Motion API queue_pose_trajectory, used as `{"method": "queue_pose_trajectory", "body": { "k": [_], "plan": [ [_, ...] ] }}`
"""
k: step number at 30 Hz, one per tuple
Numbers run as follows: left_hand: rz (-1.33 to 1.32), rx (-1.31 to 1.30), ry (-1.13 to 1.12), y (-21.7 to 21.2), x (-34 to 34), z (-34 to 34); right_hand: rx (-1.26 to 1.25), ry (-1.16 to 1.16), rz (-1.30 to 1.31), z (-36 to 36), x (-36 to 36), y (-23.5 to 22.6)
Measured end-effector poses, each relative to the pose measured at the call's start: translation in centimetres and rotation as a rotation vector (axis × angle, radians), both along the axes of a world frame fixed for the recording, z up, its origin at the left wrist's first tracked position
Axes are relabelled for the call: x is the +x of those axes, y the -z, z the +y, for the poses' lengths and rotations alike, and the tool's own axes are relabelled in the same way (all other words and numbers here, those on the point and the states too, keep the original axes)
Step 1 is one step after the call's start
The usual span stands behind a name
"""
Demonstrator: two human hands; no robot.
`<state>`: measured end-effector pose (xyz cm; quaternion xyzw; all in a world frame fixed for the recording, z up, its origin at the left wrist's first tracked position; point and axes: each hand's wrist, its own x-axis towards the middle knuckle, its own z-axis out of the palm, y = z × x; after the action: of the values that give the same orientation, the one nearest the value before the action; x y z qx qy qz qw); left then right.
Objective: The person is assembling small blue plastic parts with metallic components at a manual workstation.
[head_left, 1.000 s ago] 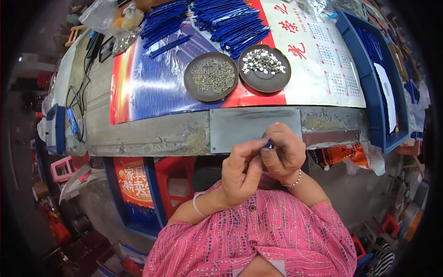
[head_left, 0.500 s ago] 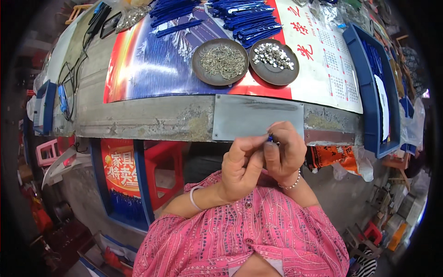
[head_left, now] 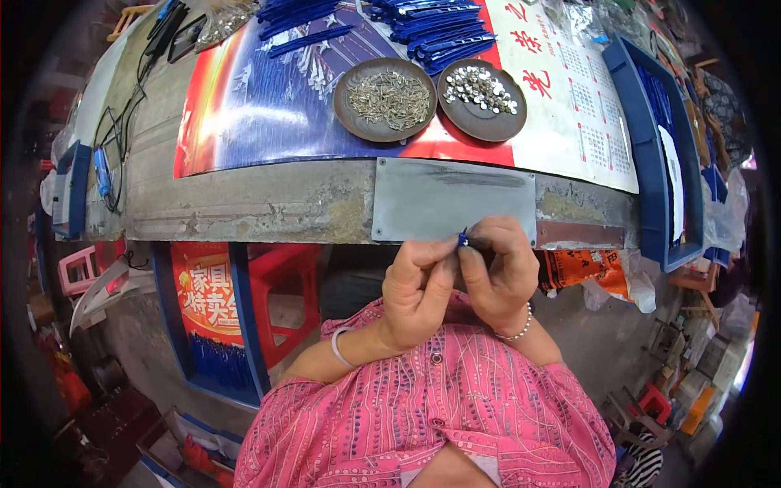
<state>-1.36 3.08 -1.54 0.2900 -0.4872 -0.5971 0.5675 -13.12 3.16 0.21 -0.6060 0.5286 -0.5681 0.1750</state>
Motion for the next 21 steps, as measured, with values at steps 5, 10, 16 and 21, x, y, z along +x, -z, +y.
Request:
{"method": "queue_pose_trajectory", "body": {
  "k": [5, 10, 16, 21],
  "plan": [
    [-0.044, -0.086, -0.005, -0.3, 0.3, -0.4, -0.12, 0.055, 0.173, -0.3, 0.5, 0.2],
    [-0.126, -0.12, -0.021, 0.3, 0.3, -0.5, 0.012, 0.139, 0.276, 0.4, 1.3, 0.4],
    [-0.035, -0.04, 0.038, 0.4, 0.1, 0.4, 0.421, -0.069, -0.474, 0.8, 0.0, -1.7],
    [-0.053, -0.045, -0.001, -0.1, -0.3, -0.3, 0.118, -0.093, -0.042, -0.9, -0.4, -0.3]
  ]
}}
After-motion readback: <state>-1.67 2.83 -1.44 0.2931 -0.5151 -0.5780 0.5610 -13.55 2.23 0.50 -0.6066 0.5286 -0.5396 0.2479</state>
